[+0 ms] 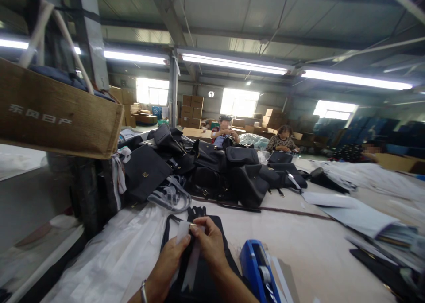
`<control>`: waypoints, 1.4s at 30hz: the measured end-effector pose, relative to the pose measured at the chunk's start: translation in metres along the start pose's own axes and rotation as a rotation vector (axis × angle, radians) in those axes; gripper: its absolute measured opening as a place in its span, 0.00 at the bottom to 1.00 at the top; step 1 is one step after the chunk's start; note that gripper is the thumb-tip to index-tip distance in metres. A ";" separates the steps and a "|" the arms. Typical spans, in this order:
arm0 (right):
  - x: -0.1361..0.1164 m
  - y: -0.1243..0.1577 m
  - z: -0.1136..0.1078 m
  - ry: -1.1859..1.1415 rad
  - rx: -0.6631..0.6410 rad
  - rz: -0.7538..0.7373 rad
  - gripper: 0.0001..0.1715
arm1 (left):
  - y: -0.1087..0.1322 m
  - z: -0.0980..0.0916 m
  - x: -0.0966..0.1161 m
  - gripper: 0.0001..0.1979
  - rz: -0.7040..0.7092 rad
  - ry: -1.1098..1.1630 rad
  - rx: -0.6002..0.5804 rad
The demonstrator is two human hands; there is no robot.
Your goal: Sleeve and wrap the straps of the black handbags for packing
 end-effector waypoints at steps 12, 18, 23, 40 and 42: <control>0.030 0.017 -0.009 -0.272 -0.426 0.193 0.29 | -0.002 -0.003 -0.005 0.25 -0.016 0.005 0.050; 0.027 0.004 0.010 -0.248 -0.459 0.215 0.30 | -0.013 -0.006 -0.016 0.30 0.063 -0.144 0.123; 0.030 -0.010 0.004 -0.143 -0.407 0.347 0.25 | -0.021 -0.004 -0.021 0.32 0.071 -0.195 0.118; 0.011 -0.020 -0.009 0.081 -0.410 0.333 0.14 | -0.013 0.007 -0.029 0.32 0.131 -0.340 -0.077; 0.003 -0.017 -0.019 0.030 -0.471 0.308 0.17 | -0.016 0.006 -0.034 0.36 0.080 -0.325 -0.095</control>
Point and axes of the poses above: each hand's wrist, its own y-axis away from the middle knuckle, its own z-axis out of the palm, x = y × z, the point moved 5 cm from there along -y, towards the middle knuckle, and after that the axes turned 14 degrees about x, right-handed, at the moved point
